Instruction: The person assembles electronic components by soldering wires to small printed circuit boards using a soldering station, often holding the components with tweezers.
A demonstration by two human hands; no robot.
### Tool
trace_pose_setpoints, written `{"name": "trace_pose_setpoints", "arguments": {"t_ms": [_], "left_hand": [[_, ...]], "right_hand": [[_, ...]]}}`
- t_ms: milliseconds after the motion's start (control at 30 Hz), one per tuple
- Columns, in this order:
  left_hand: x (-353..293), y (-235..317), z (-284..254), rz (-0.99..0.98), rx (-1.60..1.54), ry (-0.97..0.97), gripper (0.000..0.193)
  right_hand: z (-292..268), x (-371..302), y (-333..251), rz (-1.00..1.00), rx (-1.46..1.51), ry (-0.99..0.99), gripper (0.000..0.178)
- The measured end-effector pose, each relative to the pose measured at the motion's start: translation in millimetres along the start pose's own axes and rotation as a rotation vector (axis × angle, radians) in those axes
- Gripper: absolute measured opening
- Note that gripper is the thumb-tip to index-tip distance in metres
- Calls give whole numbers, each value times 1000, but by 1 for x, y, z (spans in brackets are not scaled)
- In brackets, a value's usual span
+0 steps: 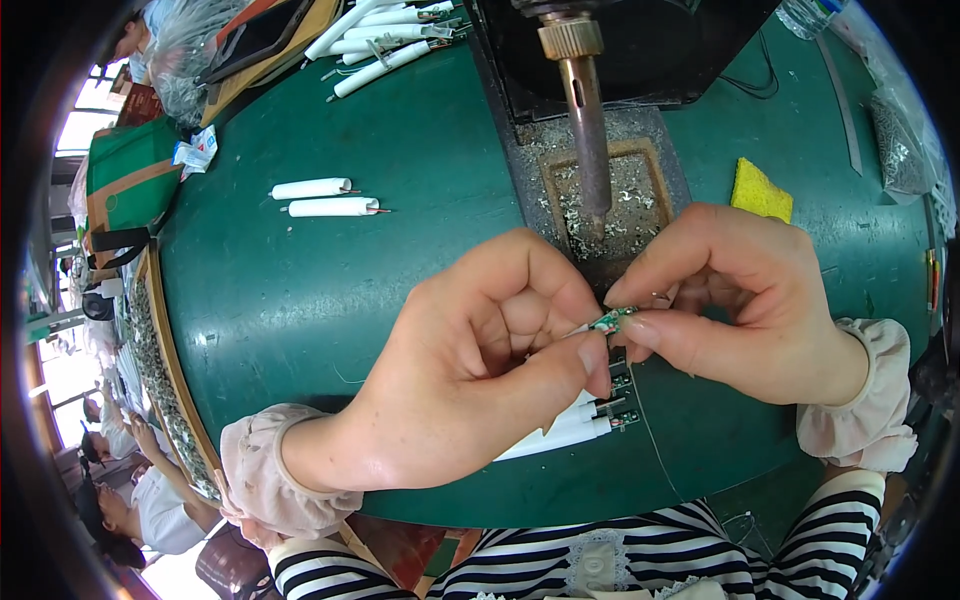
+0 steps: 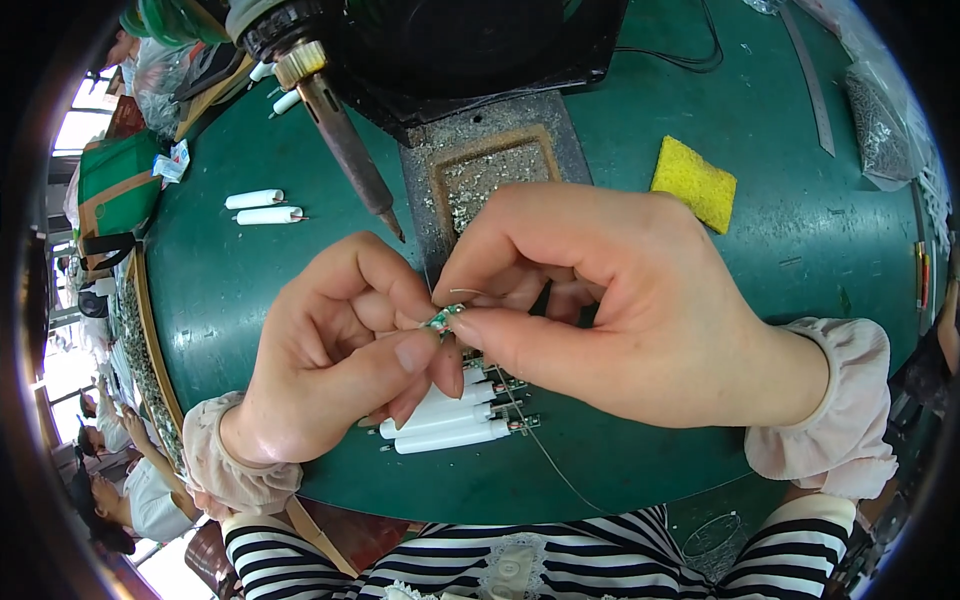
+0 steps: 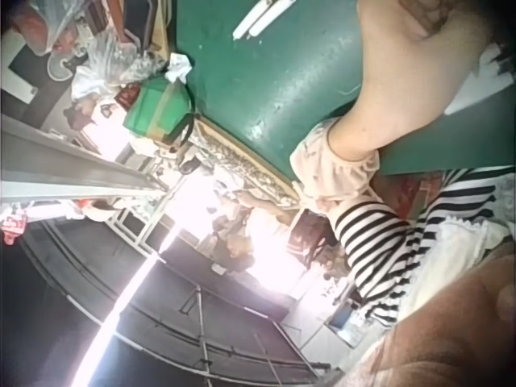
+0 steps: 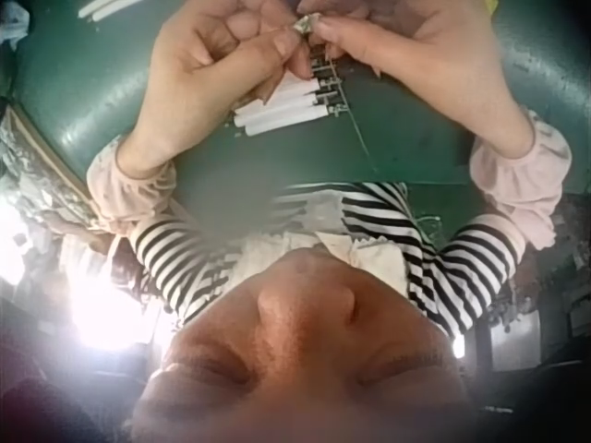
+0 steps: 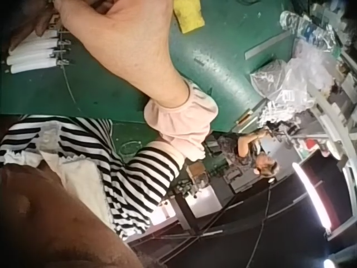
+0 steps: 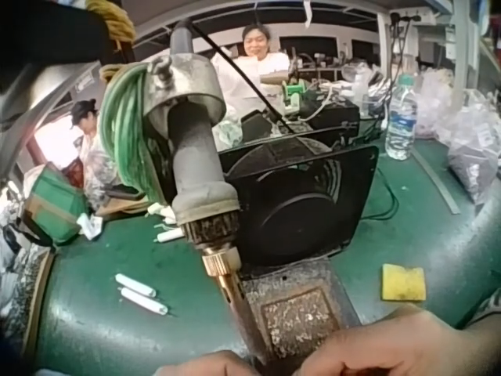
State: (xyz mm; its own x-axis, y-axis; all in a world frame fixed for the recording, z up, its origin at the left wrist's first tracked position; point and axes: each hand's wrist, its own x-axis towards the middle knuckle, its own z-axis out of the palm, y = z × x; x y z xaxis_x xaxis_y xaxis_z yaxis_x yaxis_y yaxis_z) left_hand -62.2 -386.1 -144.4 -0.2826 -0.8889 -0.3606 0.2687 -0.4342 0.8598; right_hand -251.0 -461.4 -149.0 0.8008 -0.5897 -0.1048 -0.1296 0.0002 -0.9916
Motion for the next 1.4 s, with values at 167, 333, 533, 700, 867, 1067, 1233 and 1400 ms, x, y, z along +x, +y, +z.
{"name": "trace_pose_setpoints", "arguments": {"t_ms": [167,333,533,700,867,1067,1233,1400], "left_hand": [[3,-6,0,52,7,-2,13],[1,-3,0,66,24,-14,13],[3,-2,-3,-2,-5,5,12],[5,-5,-1,50,-24,1,12],[6,-6,-1,57,-1,15,12],[9,-1,-5,33,2,48,10],[15,1,-7,55,-28,68,8],[18,3,-8,85,-25,92,8]], "right_hand": [[0,1,5,-50,-40,1,16],[0,1,3,-100,-100,-6,17],[1,2,6,-105,-71,12,18],[1,2,9,-112,-58,29,18],[2,3,8,-109,-59,41,17],[-3,7,-1,85,231,102,24],[-5,8,0,15,105,71,17],[-1,10,5,-53,63,95,14]]}}
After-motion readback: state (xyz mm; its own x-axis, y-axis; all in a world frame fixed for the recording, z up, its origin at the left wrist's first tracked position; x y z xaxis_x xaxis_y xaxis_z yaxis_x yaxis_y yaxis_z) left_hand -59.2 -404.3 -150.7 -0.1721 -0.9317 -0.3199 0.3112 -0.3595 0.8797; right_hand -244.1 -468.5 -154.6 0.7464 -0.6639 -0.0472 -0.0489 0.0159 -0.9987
